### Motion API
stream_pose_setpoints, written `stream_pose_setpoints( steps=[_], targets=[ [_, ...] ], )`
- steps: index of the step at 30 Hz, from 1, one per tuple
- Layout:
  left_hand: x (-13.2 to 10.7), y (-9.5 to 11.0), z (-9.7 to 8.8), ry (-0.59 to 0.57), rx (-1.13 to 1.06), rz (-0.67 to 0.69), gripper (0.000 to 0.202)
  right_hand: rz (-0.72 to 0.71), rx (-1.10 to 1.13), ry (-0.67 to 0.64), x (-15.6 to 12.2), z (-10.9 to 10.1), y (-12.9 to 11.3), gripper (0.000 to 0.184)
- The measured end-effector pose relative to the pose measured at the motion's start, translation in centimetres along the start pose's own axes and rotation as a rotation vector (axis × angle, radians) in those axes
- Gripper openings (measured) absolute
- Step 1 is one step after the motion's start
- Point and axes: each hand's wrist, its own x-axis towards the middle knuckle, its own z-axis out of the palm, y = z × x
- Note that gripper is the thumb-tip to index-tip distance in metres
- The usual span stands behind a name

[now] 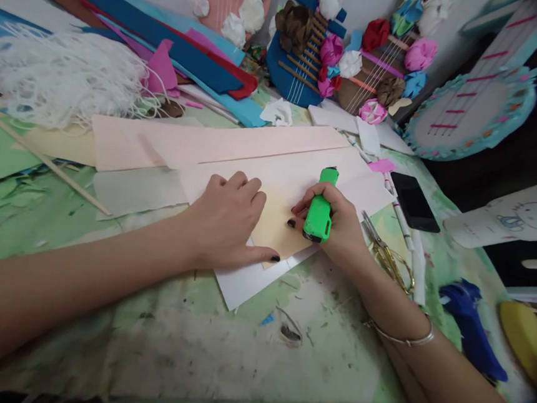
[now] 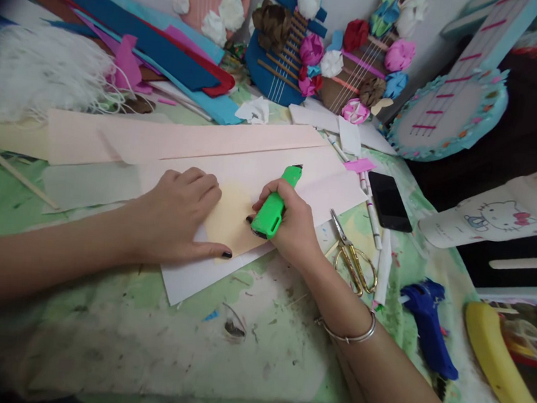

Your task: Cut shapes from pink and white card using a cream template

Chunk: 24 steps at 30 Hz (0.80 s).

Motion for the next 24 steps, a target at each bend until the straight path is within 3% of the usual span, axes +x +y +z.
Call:
stream_pose_setpoints(
  steps=[11,24],
  targets=[
    [-0.3,0.1,0.2,0.003,-0.049,0.032,0.073,-0.011,-0.077,-0.077,-0.3,-0.8,0.2,0.032],
    [-0.6,0.3,0.3,0.011,0.007,0.045,0.074,-0.054,-0.269,-0.05,-0.4,-1.4,-0.6,0.03]
  ],
)
